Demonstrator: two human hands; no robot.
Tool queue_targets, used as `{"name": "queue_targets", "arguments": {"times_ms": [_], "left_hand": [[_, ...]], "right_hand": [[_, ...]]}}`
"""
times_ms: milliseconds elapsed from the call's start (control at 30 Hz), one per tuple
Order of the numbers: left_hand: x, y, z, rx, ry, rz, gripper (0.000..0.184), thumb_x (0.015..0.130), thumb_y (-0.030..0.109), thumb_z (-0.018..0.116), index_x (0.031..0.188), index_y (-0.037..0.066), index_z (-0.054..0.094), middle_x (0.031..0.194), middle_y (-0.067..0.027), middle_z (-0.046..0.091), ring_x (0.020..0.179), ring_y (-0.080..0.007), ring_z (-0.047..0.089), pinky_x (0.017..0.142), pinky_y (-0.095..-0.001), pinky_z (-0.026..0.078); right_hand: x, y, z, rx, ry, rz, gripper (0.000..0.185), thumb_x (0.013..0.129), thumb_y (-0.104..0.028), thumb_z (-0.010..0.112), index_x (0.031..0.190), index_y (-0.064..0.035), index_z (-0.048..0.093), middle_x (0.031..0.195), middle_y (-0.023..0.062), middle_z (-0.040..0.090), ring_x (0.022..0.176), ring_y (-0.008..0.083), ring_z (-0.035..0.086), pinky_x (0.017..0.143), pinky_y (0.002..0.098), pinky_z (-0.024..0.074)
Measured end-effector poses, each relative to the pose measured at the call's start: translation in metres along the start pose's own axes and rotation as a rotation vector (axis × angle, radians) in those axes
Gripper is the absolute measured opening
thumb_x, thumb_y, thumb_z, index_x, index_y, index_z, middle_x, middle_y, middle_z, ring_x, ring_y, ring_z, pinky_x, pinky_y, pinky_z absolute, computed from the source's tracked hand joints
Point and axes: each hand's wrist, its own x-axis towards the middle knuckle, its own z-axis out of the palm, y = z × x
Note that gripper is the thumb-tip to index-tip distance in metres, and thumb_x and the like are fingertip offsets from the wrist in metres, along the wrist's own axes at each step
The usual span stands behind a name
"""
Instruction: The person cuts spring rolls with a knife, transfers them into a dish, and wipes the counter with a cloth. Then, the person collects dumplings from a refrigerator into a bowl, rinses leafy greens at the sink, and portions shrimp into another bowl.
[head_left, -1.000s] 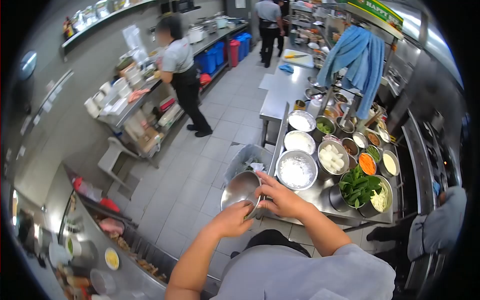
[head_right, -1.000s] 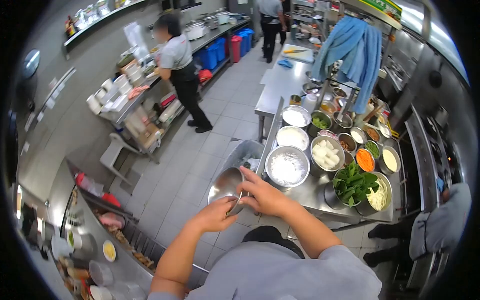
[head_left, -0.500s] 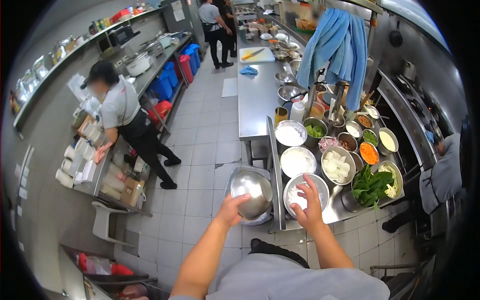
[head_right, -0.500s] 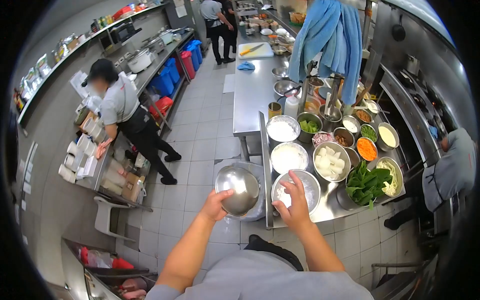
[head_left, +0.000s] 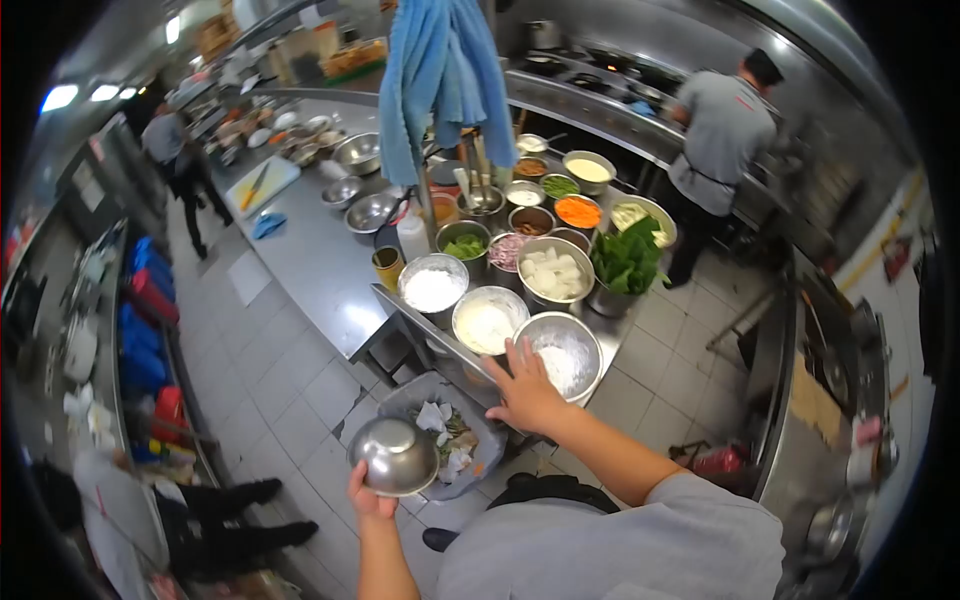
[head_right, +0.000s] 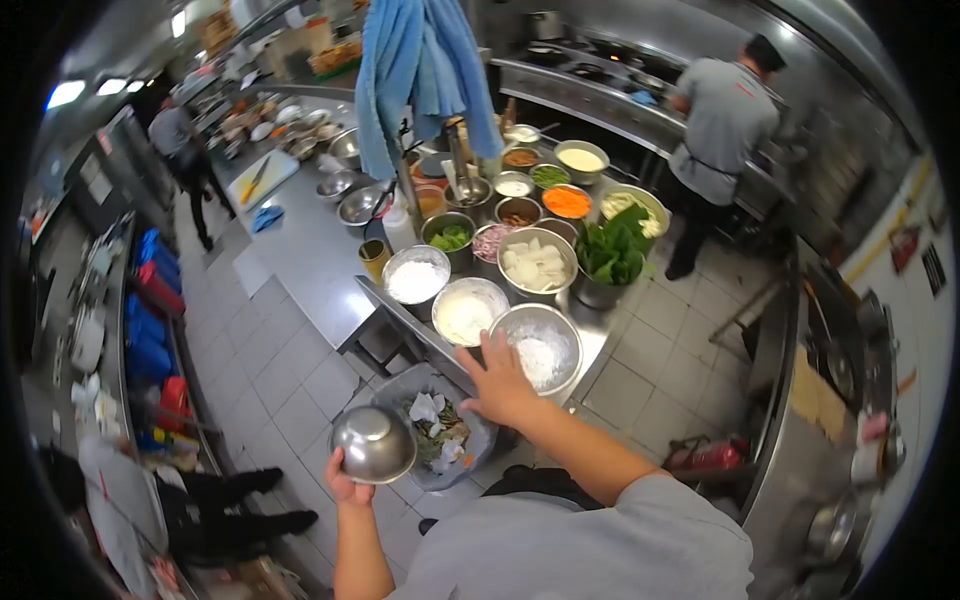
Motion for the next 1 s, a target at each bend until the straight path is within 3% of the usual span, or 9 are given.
{"name": "queue_targets", "arguments": {"times_ms": [167,267,333,400,500,567,600,767,1000], "left_hand": [[-0.055,0.104,-0.096,-0.01,0.218,0.064,0.056,0.094,0.027,0.062,0.142,-0.001,0.054,0.142,-0.0192,0.061,0.133,-0.0379,0.058,0.114,-0.0576,0.045],[-0.073,0.172,-0.17,0.052,0.206,0.029,0.057,0.097,0.032,0.06,0.142,-0.002,0.053,0.144,-0.0202,0.059,0.135,-0.037,0.056,0.116,-0.0567,0.044],[-0.078,0.214,-0.213,-0.004,0.266,0.099,0.045,0.098,0.03,0.061,0.132,0.0,0.063,0.134,-0.0169,0.067,0.127,-0.0344,0.062,0.109,-0.0539,0.05],[-0.077,0.246,-0.223,0.032,0.255,0.103,0.044,0.099,0.029,0.061,0.131,0.0,0.063,0.134,-0.017,0.067,0.127,-0.034,0.062,0.109,-0.0536,0.05],[-0.064,0.272,-0.206,0.01,0.246,0.145,0.046,0.1,0.029,0.06,0.134,-0.002,0.061,0.135,-0.0187,0.066,0.128,-0.0352,0.061,0.111,-0.0555,0.049],[-0.07,0.264,-0.133,0.516,0.399,0.471,0.05,0.1,0.031,0.061,0.137,-0.003,0.058,0.139,-0.0206,0.063,0.129,-0.037,0.06,0.112,-0.0577,0.048],[-0.039,0.3,-0.187,-0.105,0.13,0.161,0.053,0.101,0.032,0.061,0.14,-0.003,0.056,0.142,-0.0218,0.061,0.13,-0.0382,0.06,0.112,-0.059,0.047],[0.009,0.359,-0.209,-0.05,0.142,0.288,0.054,0.099,0.032,0.064,0.14,-0.002,0.056,0.141,-0.0191,0.062,0.13,-0.036,0.059,0.112,-0.0562,0.047],[0.076,0.449,-0.266,-0.082,0.269,0.41,0.05,0.095,0.028,0.068,0.135,-0.002,0.06,0.136,-0.0164,0.065,0.125,-0.0336,0.062,0.109,-0.0529,0.05]], "right_hand": [[-0.016,-0.016,0.026,-0.03,0.347,0.278,0.093,0.084,-0.052,0.08,0.162,-0.02,0.039,0.166,0.0311,0.024,0.154,0.0569,0.014,0.124,0.0632,0.0209],[-0.019,-0.026,0.024,-0.172,0.445,0.257,0.089,0.087,-0.058,0.075,0.161,-0.0211,0.041,0.166,0.0271,0.029,0.155,0.0516,0.019,0.125,0.0616,0.0213],[-0.019,-0.025,0.032,-0.167,0.491,0.288,0.088,0.086,-0.059,0.075,0.159,-0.0209,0.043,0.164,0.027,0.033,0.154,0.0512,0.022,0.124,0.0613,0.0232],[-0.017,-0.029,0.033,-0.182,0.602,0.302,0.082,0.085,-0.06,0.075,0.151,-0.0174,0.053,0.155,0.0259,0.047,0.149,0.0498,0.033,0.122,0.0597,0.0292],[-0.015,-0.034,0.033,-0.19,0.648,0.295,0.08,0.084,-0.06,0.076,0.147,-0.0146,0.057,0.15,0.0249,0.052,0.146,0.0489,0.037,0.121,0.0583,0.0316],[-0.011,-0.037,0.036,-0.232,0.646,0.331,0.078,0.084,-0.061,0.076,0.144,-0.0139,0.06,0.147,0.0235,0.055,0.144,0.0472,0.041,0.121,0.056,0.0335],[-0.01,-0.038,0.037,-0.244,0.636,0.351,0.078,0.083,-0.06,0.077,0.143,-0.0135,0.06,0.147,0.0231,0.055,0.145,0.0467,0.041,0.121,0.0555,0.0337],[0.002,-0.045,0.04,-0.297,0.597,0.435,0.073,0.083,-0.059,0.079,0.133,-0.0082,0.068,0.145,0.0219,0.057,0.143,0.0456,0.043,0.119,0.0542,0.0361],[0.013,-0.039,0.058,-0.32,0.651,0.542,0.061,0.081,-0.043,0.082,0.127,-0.0049,0.07,0.143,0.0206,0.058,0.137,0.0436,0.047,0.116,0.0545,0.0385]]}}
